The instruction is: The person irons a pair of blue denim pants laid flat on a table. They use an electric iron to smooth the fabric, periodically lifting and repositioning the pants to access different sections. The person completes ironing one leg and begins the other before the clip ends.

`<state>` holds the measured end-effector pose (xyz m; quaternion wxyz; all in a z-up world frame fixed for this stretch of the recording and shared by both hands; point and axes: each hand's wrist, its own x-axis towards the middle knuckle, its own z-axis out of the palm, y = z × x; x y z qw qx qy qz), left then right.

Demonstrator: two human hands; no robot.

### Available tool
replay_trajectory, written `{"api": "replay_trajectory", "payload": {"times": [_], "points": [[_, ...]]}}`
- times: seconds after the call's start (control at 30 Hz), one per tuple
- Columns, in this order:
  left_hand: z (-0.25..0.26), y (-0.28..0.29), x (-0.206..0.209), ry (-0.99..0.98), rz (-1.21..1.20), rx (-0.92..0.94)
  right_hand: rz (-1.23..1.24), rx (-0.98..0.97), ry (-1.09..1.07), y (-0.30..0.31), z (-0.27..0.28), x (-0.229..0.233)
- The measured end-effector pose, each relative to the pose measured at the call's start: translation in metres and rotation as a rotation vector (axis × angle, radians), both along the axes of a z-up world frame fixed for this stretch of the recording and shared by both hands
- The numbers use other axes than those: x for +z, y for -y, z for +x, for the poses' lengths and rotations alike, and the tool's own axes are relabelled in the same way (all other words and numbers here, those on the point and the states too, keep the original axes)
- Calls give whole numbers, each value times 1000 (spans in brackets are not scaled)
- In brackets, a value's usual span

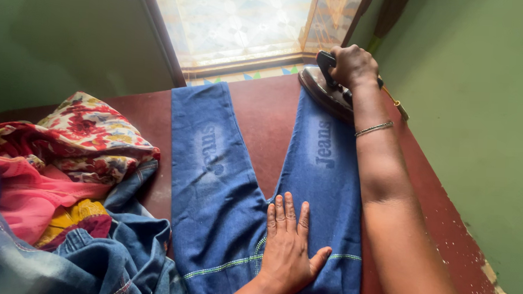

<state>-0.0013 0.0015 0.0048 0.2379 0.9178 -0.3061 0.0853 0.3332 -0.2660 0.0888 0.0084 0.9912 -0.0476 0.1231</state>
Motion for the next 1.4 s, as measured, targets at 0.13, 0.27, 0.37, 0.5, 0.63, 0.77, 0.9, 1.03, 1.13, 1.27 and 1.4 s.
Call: {"api": "replay_trajectory", "payload": {"times": [0.13,0.27,0.37,0.5,0.63,0.77,0.9,1.03,1.13,1.27,1.4], "points": [[1,0,-3,2,2,0,25,20,2,7,10,-3],[0,1,-8,15,-4,2,26,-6,4,8,14,-9],[1,0,-3,16,7,-2,61,-8,-43,6,14,-5],[5,2,16,-9,58,-10,102,4,-90,6,9,6],[17,19,30,-295,441,2,198,8,-121,8,4,9],[54,45,32,-426,513,-19,217,3,-124,6,6,11],[104,57,21,-60,218,-81,227,-22,-148,4,3,12],[121,62,1,-147,50,-144,221,-1,-140,3,-2,18],[117,59,-11,-41,50,-137,208,32,-149,3,-6,22],[112,57,-18,-39,66,-134,116,85,-141,4,-14,20],[114,57,-13,-47,57,-131,72,97,-74,0,-14,20]]}}
